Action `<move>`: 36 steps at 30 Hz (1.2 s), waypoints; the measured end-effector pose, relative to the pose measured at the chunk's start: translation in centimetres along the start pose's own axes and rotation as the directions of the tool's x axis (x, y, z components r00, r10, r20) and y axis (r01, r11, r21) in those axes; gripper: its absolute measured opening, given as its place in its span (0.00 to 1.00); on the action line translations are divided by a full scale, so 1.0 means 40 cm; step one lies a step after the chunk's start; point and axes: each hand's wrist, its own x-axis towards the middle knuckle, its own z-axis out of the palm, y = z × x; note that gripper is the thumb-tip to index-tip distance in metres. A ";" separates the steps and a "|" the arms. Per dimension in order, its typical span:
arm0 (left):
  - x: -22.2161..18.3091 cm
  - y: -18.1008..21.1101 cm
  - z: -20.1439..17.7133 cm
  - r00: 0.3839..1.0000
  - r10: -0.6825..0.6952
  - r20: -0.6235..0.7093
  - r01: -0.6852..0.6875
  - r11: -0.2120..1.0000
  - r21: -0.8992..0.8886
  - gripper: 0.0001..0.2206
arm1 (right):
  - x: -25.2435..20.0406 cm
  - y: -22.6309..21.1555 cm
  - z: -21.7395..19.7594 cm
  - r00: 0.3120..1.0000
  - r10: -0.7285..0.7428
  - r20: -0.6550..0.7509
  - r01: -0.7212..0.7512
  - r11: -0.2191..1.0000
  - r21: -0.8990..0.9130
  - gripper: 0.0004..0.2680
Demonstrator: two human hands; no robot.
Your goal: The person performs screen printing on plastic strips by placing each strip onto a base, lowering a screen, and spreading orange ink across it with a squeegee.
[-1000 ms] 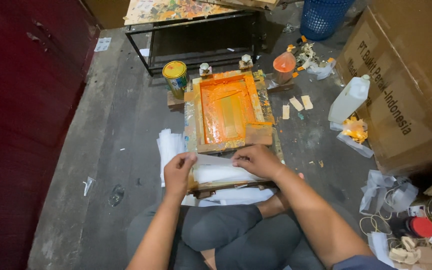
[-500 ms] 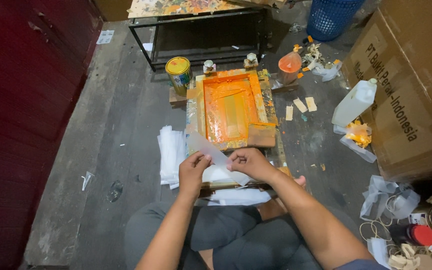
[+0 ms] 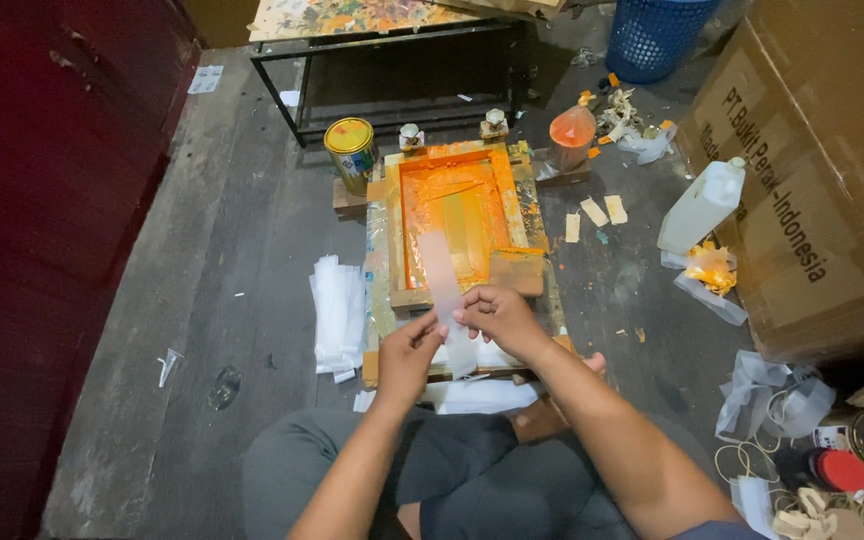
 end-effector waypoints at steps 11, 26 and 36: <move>-0.050 -0.033 0.017 0.998 -0.053 0.014 0.052 0.996 0.079 0.16 | 0.013 0.019 -0.010 0.995 -0.015 -0.094 0.023 0.997 0.079 0.05; -0.107 -0.083 -0.003 0.991 -0.087 0.099 0.067 0.980 0.188 0.15 | 0.025 -0.001 -0.069 0.968 0.086 -0.234 -0.031 0.974 0.226 0.07; -0.135 -0.053 -0.013 0.963 -0.189 0.192 0.205 0.976 -0.068 0.06 | 0.019 -0.040 -0.060 0.964 0.171 -0.201 -0.096 0.937 0.336 0.10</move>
